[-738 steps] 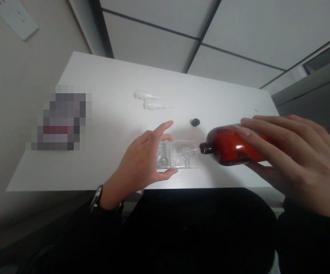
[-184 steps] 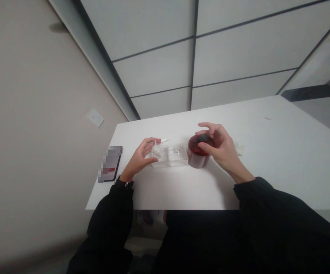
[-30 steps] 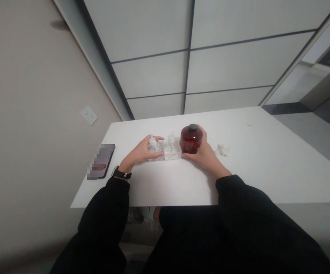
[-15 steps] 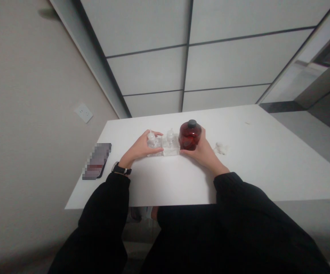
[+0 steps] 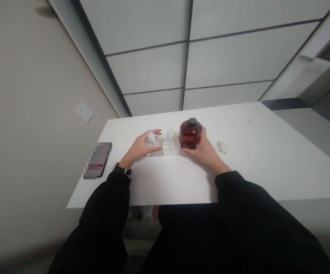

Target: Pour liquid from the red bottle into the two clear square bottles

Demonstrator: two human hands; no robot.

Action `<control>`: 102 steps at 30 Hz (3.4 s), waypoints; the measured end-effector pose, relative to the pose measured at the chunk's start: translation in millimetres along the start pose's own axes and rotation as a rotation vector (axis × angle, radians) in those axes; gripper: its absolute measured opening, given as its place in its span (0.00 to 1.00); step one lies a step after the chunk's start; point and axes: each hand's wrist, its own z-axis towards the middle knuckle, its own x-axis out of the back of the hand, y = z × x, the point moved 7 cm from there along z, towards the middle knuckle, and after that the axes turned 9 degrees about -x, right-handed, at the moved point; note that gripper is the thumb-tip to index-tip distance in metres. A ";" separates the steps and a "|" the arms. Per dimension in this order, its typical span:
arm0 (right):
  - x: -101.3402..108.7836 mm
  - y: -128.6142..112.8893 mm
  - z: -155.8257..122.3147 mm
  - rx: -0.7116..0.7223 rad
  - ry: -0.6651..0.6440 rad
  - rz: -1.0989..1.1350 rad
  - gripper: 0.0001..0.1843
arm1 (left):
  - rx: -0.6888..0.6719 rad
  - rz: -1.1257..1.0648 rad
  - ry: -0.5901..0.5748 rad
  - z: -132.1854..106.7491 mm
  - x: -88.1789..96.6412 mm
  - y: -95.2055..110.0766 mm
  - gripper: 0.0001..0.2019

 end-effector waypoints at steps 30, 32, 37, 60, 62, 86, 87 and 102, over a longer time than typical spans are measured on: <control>9.0 3.9 1.2 -0.089 -0.132 0.074 0.56 | 0.003 0.062 -0.065 -9.8 -3.9 20.2 0.30; 8.8 1.5 0.7 -0.089 -0.144 0.053 0.55 | 0.000 0.077 -0.078 -10.6 -3.9 22.2 0.30; 9.5 -2.6 -0.4 -0.100 -0.172 0.028 0.55 | -0.022 0.081 -0.106 -10.8 -5.4 24.1 0.31; 10.5 2.2 -0.8 -0.090 -0.183 -0.068 0.42 | -0.069 -0.284 0.321 -18.1 38.6 2.2 0.20; 10.5 4.0 -0.5 -0.108 -0.185 -0.083 0.42 | -0.083 -0.318 0.384 -18.3 42.2 -4.7 0.23; 7.2 2.3 -1.7 -0.110 -0.192 -0.082 0.35 | -0.108 -0.436 0.508 -17.3 46.8 0.8 0.38; 7.2 1.6 -1.8 -0.110 -0.192 -0.089 0.34 | -0.104 -0.441 0.501 -17.2 46.3 1.1 0.38; 8.0 -2.5 -2.4 -0.111 -0.198 -0.091 0.33 | -0.107 -0.509 0.406 -16.0 39.2 3.3 0.37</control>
